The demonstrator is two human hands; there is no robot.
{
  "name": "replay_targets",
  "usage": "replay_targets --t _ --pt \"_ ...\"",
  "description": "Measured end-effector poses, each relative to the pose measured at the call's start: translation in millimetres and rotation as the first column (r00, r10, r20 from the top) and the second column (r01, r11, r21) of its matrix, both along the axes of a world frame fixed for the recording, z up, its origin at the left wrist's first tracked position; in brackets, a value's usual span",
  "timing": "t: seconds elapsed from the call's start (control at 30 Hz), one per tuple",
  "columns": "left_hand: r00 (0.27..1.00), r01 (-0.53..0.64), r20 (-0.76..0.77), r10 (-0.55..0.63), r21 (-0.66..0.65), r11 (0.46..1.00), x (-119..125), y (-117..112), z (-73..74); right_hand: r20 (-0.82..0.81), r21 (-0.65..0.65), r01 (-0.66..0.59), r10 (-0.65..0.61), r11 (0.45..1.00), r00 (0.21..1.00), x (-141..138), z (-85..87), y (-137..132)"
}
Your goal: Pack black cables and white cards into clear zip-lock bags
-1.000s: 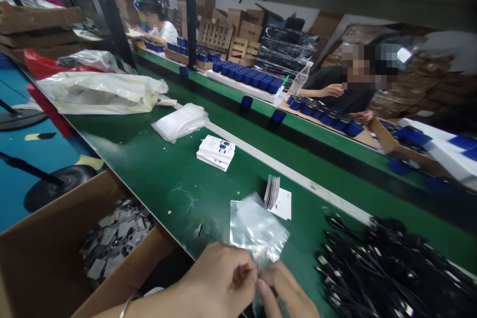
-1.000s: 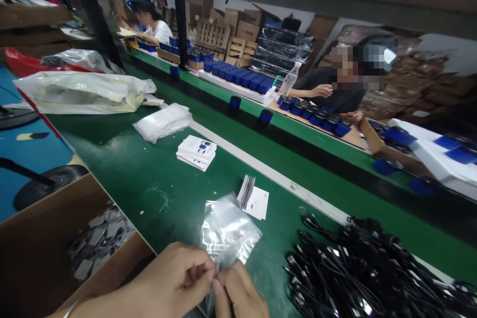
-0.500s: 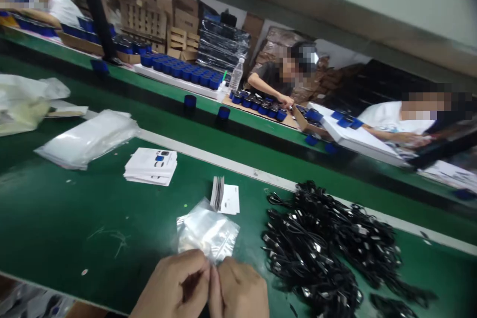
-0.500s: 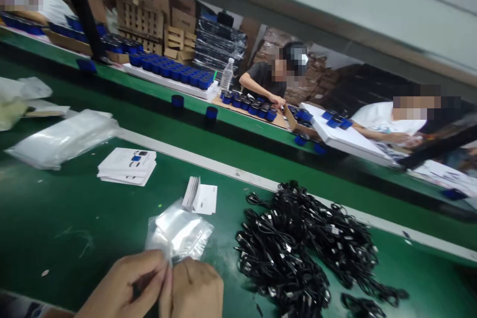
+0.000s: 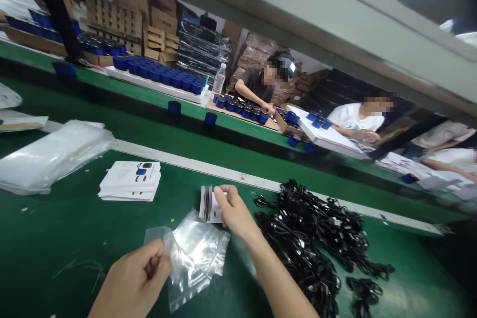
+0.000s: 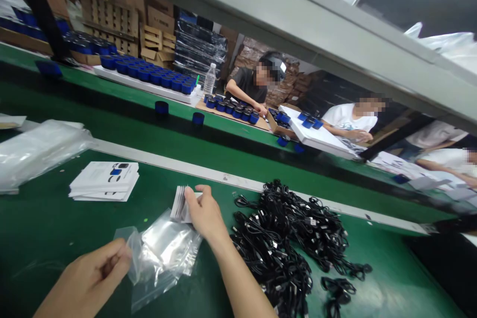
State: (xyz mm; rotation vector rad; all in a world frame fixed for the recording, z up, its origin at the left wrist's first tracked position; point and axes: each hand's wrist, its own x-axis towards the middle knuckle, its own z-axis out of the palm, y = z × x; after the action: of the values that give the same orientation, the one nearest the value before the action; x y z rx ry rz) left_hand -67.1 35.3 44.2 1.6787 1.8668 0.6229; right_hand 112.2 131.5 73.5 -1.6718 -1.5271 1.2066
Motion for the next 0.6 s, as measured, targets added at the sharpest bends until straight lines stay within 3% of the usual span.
replay_targets --t 0.17,0.33,0.47,0.6 --pt "0.996 -0.016 0.086 0.020 -0.043 0.999 3.6 1.4 2.1 -0.142 -0.193 -0.025 -0.003 0.981 0.990 -2.0 -25.1 22.2" --pt "0.967 -0.022 0.250 0.050 -0.112 0.993 9.7 4.4 6.8 -0.175 -0.195 -0.014 -0.020 0.981 0.984 9.5 -33.8 19.6" --pt "0.937 -0.069 0.333 0.102 -0.111 0.991 13.2 8.9 12.3 -0.088 -0.011 0.075 -0.075 0.997 0.993 22.7 -24.8 0.5" --pt "0.925 -0.133 0.344 0.160 -0.099 0.986 14.7 11.6 11.5 -0.004 0.250 0.106 -0.108 0.962 0.994 22.6 -5.9 -48.3"
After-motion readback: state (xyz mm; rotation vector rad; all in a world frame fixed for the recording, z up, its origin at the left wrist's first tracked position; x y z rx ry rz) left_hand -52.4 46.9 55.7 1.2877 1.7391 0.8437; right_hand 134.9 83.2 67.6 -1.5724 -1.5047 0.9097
